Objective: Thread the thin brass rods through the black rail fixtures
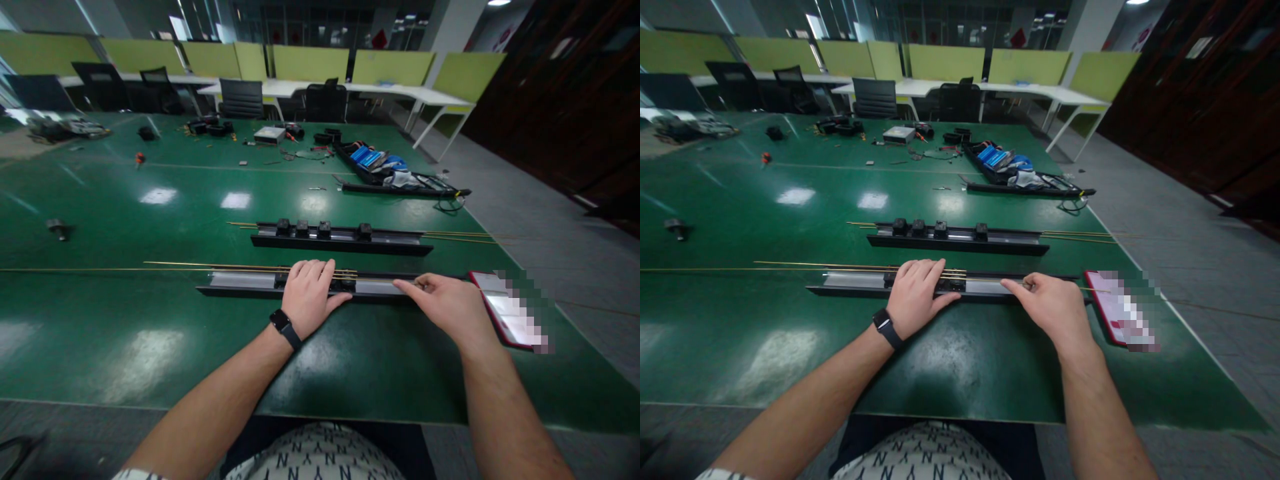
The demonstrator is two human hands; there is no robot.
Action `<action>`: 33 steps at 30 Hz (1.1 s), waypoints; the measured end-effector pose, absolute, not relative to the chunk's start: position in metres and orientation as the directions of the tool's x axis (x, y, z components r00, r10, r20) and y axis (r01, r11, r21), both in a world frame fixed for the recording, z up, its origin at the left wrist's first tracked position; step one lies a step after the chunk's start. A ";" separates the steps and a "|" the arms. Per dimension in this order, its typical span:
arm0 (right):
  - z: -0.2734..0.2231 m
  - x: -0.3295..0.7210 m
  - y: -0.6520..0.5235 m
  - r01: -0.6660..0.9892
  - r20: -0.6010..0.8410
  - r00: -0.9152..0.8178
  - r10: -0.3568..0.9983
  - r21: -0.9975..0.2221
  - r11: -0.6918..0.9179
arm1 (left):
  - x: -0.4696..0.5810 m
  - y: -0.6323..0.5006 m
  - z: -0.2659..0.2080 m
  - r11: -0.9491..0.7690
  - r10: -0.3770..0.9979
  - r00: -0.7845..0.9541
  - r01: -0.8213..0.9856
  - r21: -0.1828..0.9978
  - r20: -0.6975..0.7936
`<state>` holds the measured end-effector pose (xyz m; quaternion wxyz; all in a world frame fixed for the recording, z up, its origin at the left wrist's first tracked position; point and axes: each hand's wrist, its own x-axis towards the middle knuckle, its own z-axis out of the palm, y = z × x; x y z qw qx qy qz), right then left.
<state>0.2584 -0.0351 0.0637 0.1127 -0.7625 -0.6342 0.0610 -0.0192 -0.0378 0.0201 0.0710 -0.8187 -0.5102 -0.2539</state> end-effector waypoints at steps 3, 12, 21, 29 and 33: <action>0.065 0.261 -0.035 0.952 0.054 0.196 0.979 -0.248 -0.177 | -0.019 -0.038 0.020 -0.471 0.798 0.350 0.870 0.147 0.490; 0.067 0.274 -0.036 0.957 0.042 0.202 0.978 -0.220 -0.188 | -0.020 -0.038 0.020 -0.475 0.794 0.349 0.867 0.150 0.498; 0.064 0.290 -0.035 0.958 0.054 0.195 0.979 -0.222 -0.179 | -0.019 -0.038 0.020 -0.477 0.797 0.352 0.865 0.154 0.491; 0.064 0.307 -0.035 0.972 0.069 0.202 0.977 -0.132 -0.192 | -0.019 -0.038 0.021 -0.475 0.796 0.350 0.867 0.152 0.494; 0.071 0.313 -0.035 0.979 0.078 0.191 0.978 -0.091 -0.184 | -0.019 -0.038 0.020 -0.475 0.797 0.352 0.867 0.149 0.491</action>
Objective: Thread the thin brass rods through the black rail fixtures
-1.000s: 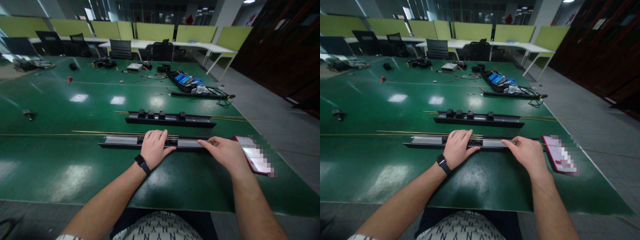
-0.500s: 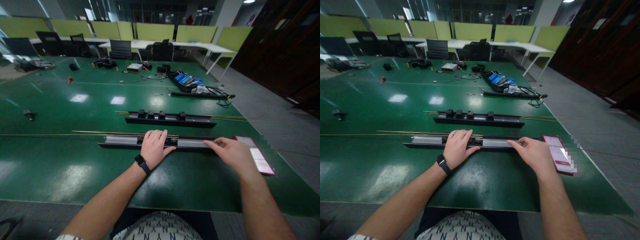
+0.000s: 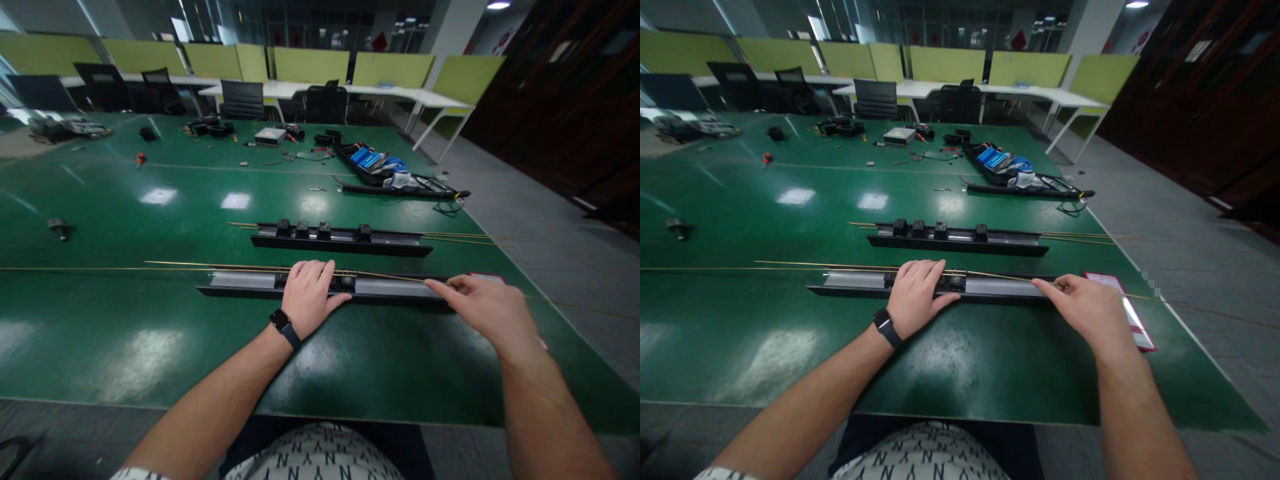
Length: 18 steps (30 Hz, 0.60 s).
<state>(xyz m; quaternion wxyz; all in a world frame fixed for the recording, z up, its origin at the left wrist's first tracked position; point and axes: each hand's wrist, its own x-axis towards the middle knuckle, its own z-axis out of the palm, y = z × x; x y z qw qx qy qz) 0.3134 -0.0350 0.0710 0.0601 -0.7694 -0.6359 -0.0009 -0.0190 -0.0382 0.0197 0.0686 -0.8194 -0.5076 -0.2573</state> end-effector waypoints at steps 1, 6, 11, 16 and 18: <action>0.073 0.314 -0.034 0.979 0.086 0.191 0.978 -0.097 -0.182 | -0.019 -0.038 0.020 -0.476 0.795 0.353 0.867 0.148 0.493; 0.084 0.311 -0.023 0.982 0.152 0.174 0.973 -0.107 -0.158 | -0.020 -0.039 0.020 -0.479 0.793 0.349 0.863 0.158 0.499; 0.094 0.280 -0.004 0.990 0.202 0.113 0.973 -0.103 -0.094 | -0.021 -0.039 0.021 -0.482 0.792 0.348 0.861 0.163 0.502; 0.100 0.230 0.014 0.992 0.204 0.027 0.979 -0.123 -0.002 | -0.021 -0.040 0.022 -0.475 0.794 0.341 0.865 0.164 0.502; 0.100 0.211 0.020 0.989 0.189 -0.006 0.982 -0.143 0.034 | -0.021 -0.040 0.022 -0.474 0.794 0.340 0.865 0.164 0.505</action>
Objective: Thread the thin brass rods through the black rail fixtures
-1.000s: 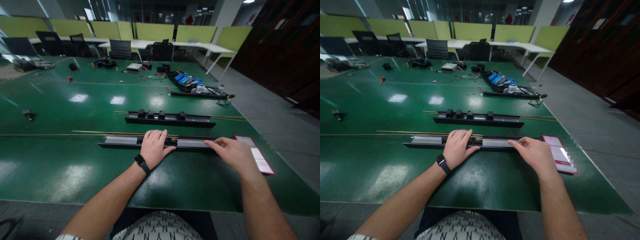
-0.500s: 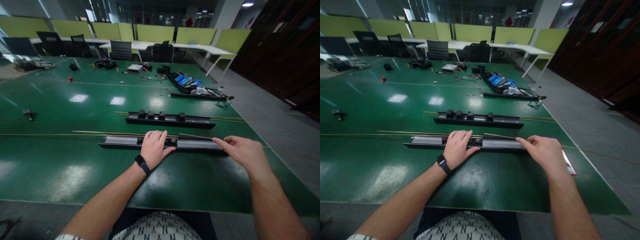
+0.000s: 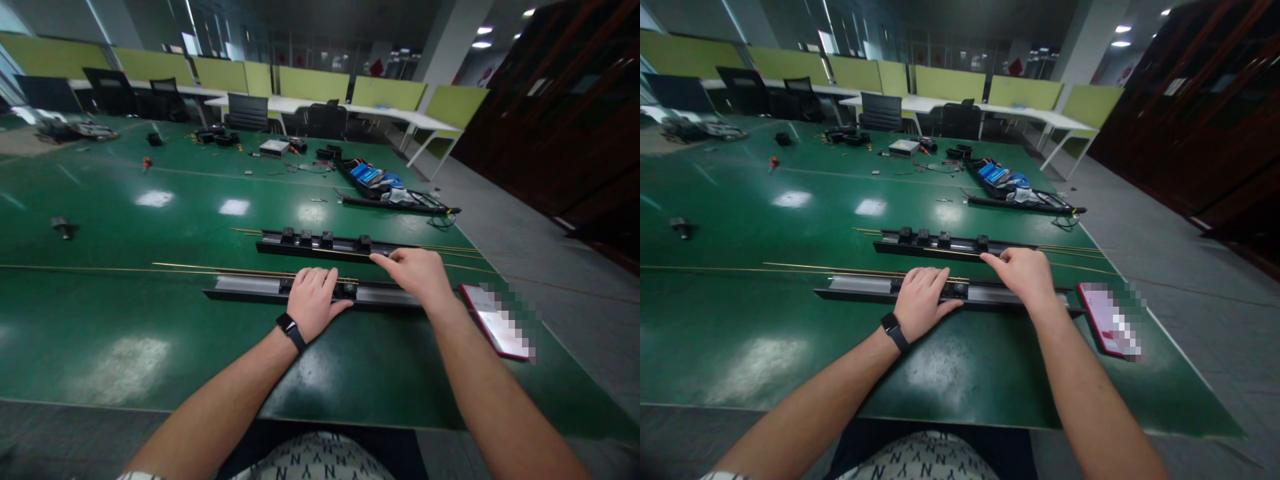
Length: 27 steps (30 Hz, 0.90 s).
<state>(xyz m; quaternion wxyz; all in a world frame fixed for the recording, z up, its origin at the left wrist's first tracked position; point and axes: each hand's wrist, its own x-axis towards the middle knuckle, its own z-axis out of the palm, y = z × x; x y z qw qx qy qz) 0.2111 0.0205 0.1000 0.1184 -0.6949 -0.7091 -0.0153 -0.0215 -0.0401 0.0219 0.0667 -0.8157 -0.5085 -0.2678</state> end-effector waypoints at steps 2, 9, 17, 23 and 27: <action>0.098 0.194 0.027 0.985 0.184 -0.041 0.982 -0.156 0.071 | -0.022 -0.040 0.022 -0.475 0.792 0.339 0.864 0.164 0.508; 0.091 0.147 0.049 0.972 0.159 -0.187 0.969 -0.116 0.207 | -0.023 -0.040 0.021 -0.473 0.794 0.329 0.863 0.180 0.511; 0.083 0.108 0.067 0.958 0.051 -0.268 0.962 -0.095 0.272 | -0.024 -0.039 0.021 -0.474 0.793 0.319 0.858 0.197 0.519; 0.077 0.087 0.075 0.943 0.001 -0.318 0.948 -0.106 0.316 | -0.025 -0.040 0.020 -0.468 0.799 0.315 0.861 0.201 0.513; 0.072 0.078 0.080 0.935 -0.020 -0.350 0.937 -0.067 0.348 | -0.025 -0.039 0.021 -0.473 0.794 0.314 0.857 0.205 0.520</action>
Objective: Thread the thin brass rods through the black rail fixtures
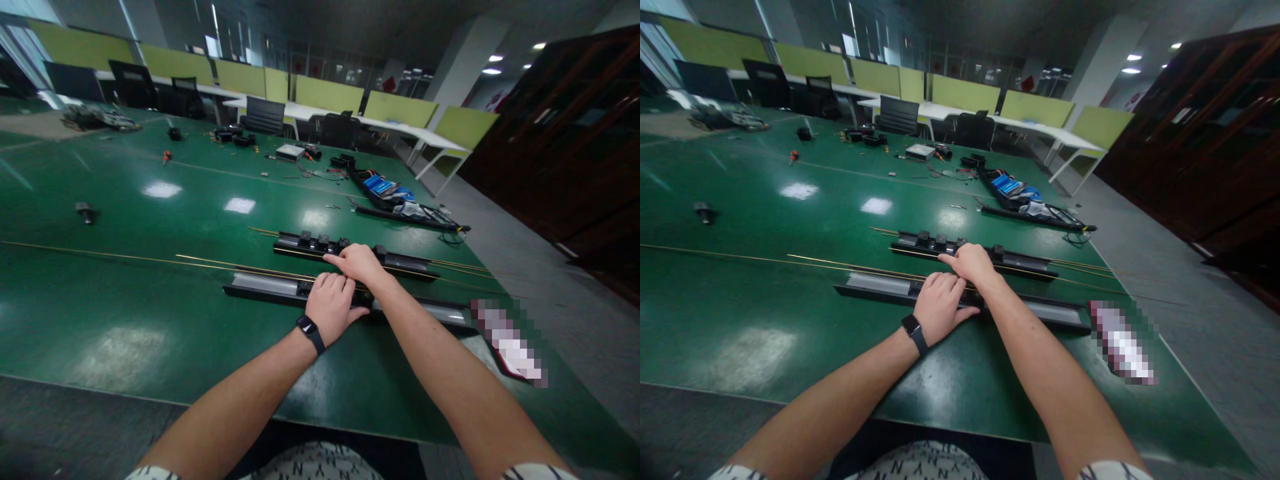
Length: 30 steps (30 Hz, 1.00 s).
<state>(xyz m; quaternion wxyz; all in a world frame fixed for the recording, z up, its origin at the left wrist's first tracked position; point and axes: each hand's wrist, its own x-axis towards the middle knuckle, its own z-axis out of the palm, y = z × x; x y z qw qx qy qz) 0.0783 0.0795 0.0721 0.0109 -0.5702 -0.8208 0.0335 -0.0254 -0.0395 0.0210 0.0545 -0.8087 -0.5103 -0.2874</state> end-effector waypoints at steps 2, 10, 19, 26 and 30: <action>0.070 0.075 0.083 0.928 -0.037 -0.373 0.927 -0.029 0.372 | -0.026 -0.039 0.021 -0.475 0.792 0.310 0.855 0.211 0.525; 0.076 0.046 0.090 0.856 -0.182 -0.508 0.842 0.007 0.518 | -0.026 -0.038 0.019 -0.468 0.796 0.297 0.855 0.225 0.527; 0.072 -0.013 0.103 0.810 -0.197 -0.571 0.797 0.024 0.586 | -0.027 -0.036 0.012 -0.499 0.785 0.316 0.832 0.242 0.534; 0.073 -0.044 0.098 0.732 -0.172 -0.675 0.717 -0.035 0.681 | -0.029 -0.035 0.006 -0.531 0.753 0.320 0.811 0.245 0.575; 0.075 -0.040 0.096 0.649 -0.046 -0.754 0.656 -0.210 0.731 | -0.028 -0.034 0.007 -0.526 0.747 0.312 0.817 0.234 0.587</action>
